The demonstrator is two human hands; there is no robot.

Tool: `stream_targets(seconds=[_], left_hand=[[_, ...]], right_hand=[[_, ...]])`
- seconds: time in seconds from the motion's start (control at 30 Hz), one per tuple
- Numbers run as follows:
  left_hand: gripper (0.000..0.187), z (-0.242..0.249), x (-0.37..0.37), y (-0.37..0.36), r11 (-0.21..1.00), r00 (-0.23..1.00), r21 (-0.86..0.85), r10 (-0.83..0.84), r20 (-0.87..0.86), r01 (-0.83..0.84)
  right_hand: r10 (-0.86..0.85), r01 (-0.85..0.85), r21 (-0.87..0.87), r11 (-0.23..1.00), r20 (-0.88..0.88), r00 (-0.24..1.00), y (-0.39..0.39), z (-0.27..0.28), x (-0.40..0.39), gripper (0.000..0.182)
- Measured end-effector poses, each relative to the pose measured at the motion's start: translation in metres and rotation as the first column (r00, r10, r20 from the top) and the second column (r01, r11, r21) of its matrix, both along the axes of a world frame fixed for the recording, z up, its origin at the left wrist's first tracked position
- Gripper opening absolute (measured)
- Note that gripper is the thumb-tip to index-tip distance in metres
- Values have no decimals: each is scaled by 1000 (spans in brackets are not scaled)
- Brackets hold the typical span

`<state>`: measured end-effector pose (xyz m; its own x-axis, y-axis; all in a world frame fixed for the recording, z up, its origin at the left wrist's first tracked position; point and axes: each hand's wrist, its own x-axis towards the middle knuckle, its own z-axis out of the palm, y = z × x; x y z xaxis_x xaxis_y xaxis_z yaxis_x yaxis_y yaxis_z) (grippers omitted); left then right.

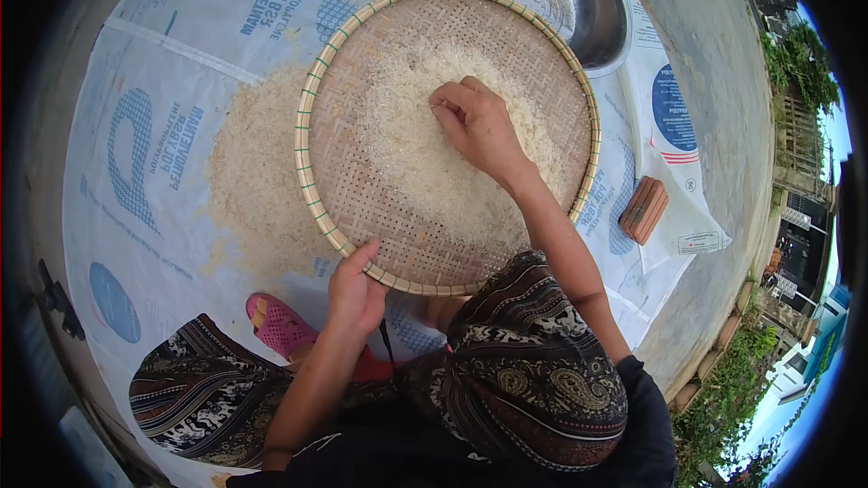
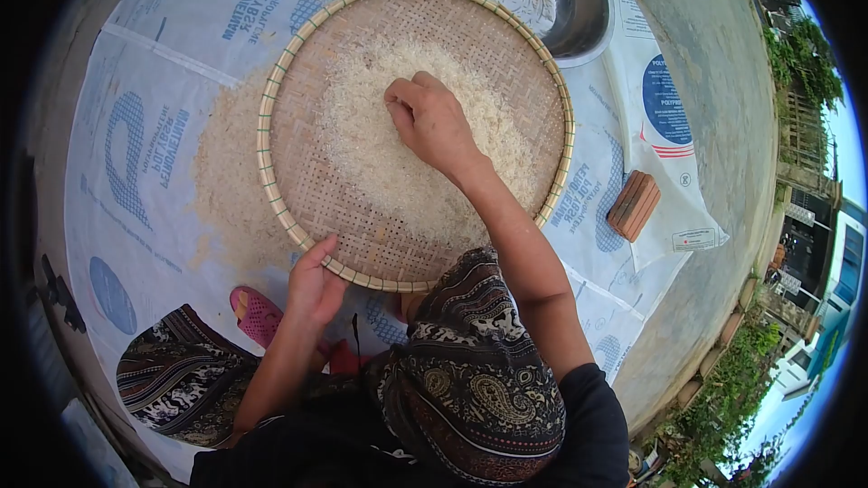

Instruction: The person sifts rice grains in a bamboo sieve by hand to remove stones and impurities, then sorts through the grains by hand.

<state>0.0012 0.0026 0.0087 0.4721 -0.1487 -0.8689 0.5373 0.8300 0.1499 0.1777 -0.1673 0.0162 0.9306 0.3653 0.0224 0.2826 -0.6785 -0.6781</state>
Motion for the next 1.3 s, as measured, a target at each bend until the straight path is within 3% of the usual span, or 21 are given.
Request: stream_targets(seconds=[0.17,0.23,0.27,0.33,0.47,0.53,0.57,0.63,0.67,0.73,1.07,1.13,1.17,1.23,1.27,1.3], left_hand=[[37,5,2,3,997,999,-68,24,28,-22],[37,4,0,3,994,998,-101,38,51,-33],[37,3,0,3,994,998,-100,45,48,-40],[37,2,0,3,991,998,-128,43,48,-37],[37,2,0,3,993,998,-107,55,38,-50],[40,1,-1,2,998,998,-60,7,63,-3],[40,2,0,2,998,998,-57,8,62,-5],[39,3,0,2,999,999,-43,6,38,-4],[39,3,0,2,999,999,-41,6,37,-4],[38,3,0,1,999,999,-52,16,34,-14],[40,7,2,3,997,998,-72,45,49,-41],[40,5,1,3,996,997,-79,42,63,-37],[40,5,1,3,996,997,-80,46,62,-41],[39,7,2,3,995,996,-82,57,73,-51],[39,9,2,3,995,996,-83,58,73,-52],[39,10,3,4,995,996,-87,59,61,-53]], right_hand=[[-81,82,66,994,-14,997,0,12,-5,5],[-160,185,156,970,-162,974,-1,15,-7,4],[-153,179,156,971,-165,974,-1,14,-8,4],[-96,194,330,924,-289,952,-1,10,-10,4],[0,237,439,867,-474,880,5,14,-12,5],[82,340,568,749,-589,804,13,14,-11,7],[85,340,570,748,-590,803,16,12,-10,7],[-1,251,446,859,-489,873,21,7,-8,7],[0,251,447,858,-489,872,24,6,-8,7],[13,2,130,992,-118,993,30,8,-6,7],[43,-43,30,999,13,999,39,1,-3,7],[-35,76,225,971,-184,982,33,6,-3,6],[-31,73,224,972,-184,982,30,10,-2,6],[-15,366,436,822,-626,780,24,20,0,10],[52,419,514,748,-675,736,20,14,1,12],[51,418,513,749,-675,736,18,14,1,12]])
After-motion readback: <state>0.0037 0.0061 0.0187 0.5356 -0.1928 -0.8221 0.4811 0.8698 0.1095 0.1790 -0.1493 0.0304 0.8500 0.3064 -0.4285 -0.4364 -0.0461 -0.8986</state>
